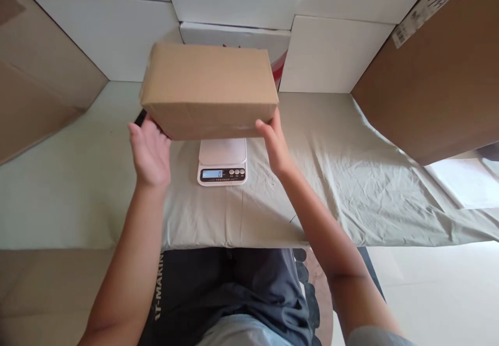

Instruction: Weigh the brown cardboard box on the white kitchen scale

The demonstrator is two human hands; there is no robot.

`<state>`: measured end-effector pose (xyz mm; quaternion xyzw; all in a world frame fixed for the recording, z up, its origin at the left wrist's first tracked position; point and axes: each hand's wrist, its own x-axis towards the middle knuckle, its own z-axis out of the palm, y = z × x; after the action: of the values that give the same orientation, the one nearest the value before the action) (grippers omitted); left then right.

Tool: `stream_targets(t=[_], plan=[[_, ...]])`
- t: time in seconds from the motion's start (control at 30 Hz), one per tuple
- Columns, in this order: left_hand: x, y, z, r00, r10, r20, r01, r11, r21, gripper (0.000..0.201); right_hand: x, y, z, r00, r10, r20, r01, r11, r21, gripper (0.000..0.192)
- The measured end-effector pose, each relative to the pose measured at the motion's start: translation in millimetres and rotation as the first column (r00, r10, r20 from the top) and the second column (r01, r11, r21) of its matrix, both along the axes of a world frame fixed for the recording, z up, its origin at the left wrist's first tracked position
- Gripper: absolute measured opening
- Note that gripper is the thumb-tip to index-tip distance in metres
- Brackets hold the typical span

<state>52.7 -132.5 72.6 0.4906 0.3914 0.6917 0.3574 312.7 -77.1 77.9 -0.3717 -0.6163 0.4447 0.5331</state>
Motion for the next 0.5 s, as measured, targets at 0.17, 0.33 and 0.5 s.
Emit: stream_targets(t=[0.17, 0.33, 0.5], plan=[[10, -28, -41.6, 0.999, 0.035, 0.041, -0.033, 0.999, -0.041, 0.088, 5, -44, -42.4, 0.998, -0.035, -0.046, 0.033, 0.999, -0.039, 0.085], [10, -34, -51.9, 0.998, 0.059, 0.033, -0.059, 0.998, -0.004, 0.082, 1, -52, -47.1, 0.997, 0.011, -0.073, -0.014, 0.999, -0.048, 0.087], [7, -27, -55.1, 0.996, 0.079, 0.046, -0.079, 0.997, -0.011, 0.083, -3, -49, -50.7, 0.999, 0.019, -0.028, -0.021, 0.997, -0.076, 0.090]])
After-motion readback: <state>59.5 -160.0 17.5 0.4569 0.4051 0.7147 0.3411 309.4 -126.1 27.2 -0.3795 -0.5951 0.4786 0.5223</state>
